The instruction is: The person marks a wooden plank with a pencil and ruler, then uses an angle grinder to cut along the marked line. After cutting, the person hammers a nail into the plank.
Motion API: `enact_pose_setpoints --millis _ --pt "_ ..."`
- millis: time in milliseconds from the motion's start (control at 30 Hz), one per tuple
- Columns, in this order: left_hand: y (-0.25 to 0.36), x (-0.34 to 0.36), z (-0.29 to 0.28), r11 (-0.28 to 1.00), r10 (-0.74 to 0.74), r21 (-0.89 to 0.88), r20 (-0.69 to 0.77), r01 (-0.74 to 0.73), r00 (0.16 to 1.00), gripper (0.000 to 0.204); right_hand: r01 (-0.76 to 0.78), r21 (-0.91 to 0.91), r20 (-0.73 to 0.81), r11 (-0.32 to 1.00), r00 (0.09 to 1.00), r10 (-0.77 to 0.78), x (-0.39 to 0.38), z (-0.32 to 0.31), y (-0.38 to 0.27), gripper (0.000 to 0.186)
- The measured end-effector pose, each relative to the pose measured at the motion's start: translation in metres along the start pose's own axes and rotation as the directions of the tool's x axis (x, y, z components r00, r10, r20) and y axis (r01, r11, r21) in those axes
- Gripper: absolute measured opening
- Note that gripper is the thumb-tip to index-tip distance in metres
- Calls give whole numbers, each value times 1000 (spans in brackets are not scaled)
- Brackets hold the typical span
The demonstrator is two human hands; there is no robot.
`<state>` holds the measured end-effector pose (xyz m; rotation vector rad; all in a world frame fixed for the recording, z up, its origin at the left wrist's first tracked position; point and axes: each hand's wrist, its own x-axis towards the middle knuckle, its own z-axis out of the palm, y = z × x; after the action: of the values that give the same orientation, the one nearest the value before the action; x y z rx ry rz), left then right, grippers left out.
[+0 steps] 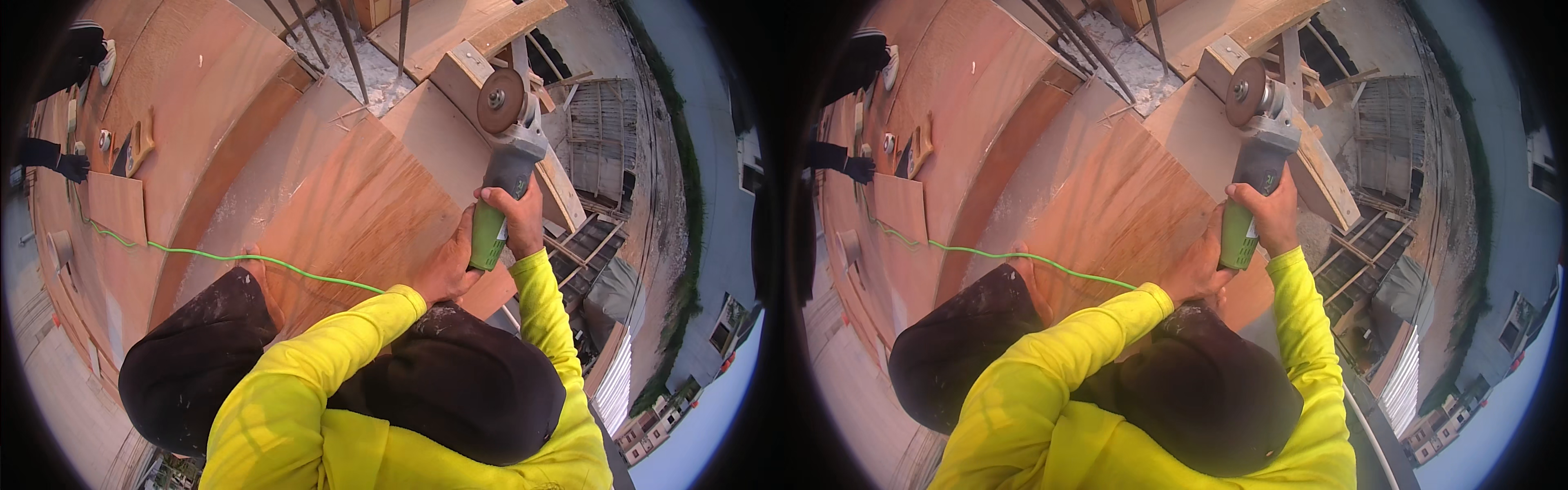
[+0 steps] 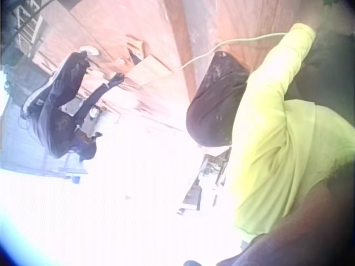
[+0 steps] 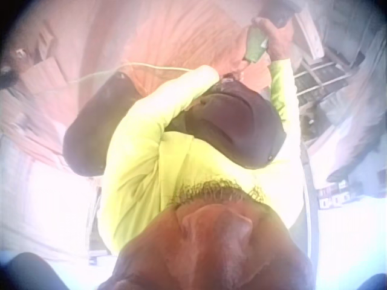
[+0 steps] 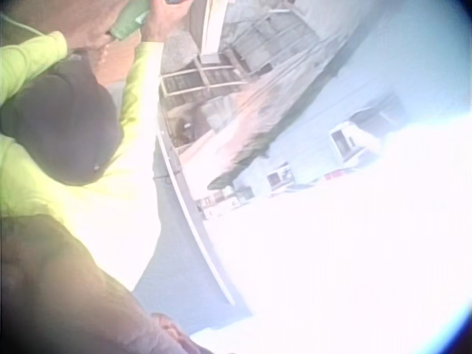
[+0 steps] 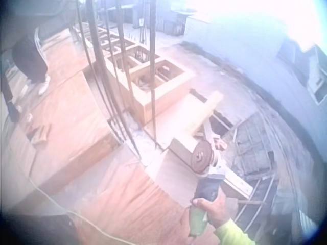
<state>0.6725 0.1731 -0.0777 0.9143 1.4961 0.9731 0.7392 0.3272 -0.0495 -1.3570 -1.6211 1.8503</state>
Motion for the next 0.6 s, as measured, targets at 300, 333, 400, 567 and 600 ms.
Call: enact_pose_setpoints --millis 300,333,400,567,600 --pt "-39 8 -12 949 -200 -300 -325 100 924 65 139 -446 371 884 928 41 49 22 -11 68" --pt "-40 8 -14 948 -217 -303 -378 101 900 60 156 -455 400 877 915 45 53 28 -12 69" --pt "-43 11 -8 925 -216 -376 -388 60 896 58 175 -478 443 861 894 65 62 38 -13 70" --pt "-34 42 0 654 -206 -739 -375 -158 904 62 264 -543 495 797 867 50 86 53 -9 73" --pt "-38 50 3 661 -209 -726 -419 -188 884 64 277 -561 510 780 858 63 91 57 -11 73"
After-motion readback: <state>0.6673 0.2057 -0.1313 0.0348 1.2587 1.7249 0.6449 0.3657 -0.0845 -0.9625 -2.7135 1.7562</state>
